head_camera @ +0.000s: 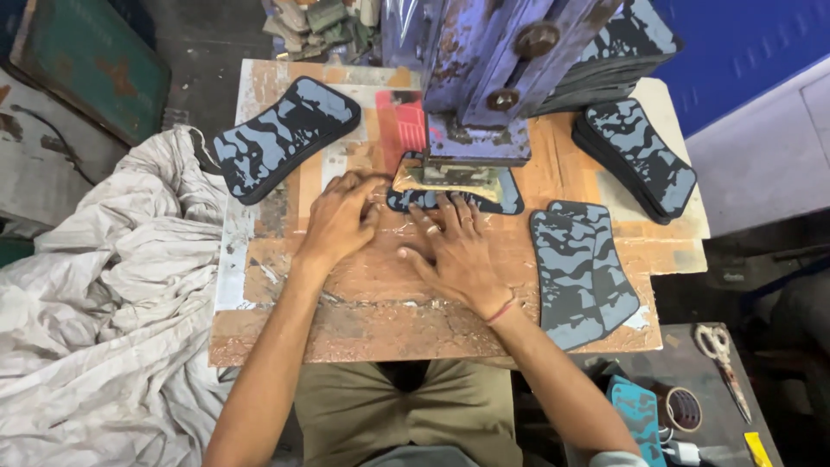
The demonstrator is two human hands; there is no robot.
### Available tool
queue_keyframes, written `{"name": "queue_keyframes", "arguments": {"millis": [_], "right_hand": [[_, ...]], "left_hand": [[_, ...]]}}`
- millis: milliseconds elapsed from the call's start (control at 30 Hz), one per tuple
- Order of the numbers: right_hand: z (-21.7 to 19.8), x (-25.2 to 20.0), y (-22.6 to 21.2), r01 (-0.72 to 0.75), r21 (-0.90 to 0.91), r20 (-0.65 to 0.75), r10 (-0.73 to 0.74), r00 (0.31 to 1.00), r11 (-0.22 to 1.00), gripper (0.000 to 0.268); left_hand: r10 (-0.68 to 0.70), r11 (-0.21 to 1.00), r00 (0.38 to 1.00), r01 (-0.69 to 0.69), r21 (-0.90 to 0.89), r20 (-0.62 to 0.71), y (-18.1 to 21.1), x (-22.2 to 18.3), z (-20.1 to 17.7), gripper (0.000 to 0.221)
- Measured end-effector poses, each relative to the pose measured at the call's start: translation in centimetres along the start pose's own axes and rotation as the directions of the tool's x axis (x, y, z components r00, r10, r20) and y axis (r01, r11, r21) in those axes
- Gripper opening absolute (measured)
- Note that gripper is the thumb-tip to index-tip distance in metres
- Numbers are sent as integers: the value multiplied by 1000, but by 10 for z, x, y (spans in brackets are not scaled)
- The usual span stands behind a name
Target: Applying glue and organizing printed foam components for footwear assembly at a workbench.
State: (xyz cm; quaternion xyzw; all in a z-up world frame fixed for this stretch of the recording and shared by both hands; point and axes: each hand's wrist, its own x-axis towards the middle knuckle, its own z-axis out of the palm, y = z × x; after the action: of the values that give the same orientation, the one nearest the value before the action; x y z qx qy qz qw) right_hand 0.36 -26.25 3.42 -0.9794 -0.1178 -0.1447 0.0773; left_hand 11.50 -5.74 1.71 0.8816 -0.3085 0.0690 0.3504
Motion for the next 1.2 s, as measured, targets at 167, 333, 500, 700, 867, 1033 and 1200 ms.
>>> {"name": "queue_keyframes", "arguments": {"millis": [167,333,500,700,867,1033,1200], "right_hand": [[-28,-60,-13,19,298,97,-50,994,955,73],[-35,-104,-37,5,315,12,-9,1000,949,57],[-24,-108,-42,-17,306,-54,35,998,952,45],[-21,-123,-33,-17,373,-117,65,991,928,42],[-58,-114,22,-392,-14,-388,356,850,920,47],[-60,-126,73,-452,-37,-345,413,843,891,38],[-59,-141,69,-413,2,-350,388,853,911,23]], "left_hand": [[-64,959,988,22,-283,-143,41,-61,-30,37],[-204,943,971,161,-291,-124,58,-118,-19,35],[-235,944,955,180,-276,-181,56,-126,-18,30],[-275,937,932,204,-284,-237,62,-124,-19,33],[-231,953,939,165,-254,-255,50,-127,-12,29],[-259,927,934,168,-335,-248,50,-127,-13,31],[-402,851,899,298,-433,-172,49,-130,-11,29]]}}
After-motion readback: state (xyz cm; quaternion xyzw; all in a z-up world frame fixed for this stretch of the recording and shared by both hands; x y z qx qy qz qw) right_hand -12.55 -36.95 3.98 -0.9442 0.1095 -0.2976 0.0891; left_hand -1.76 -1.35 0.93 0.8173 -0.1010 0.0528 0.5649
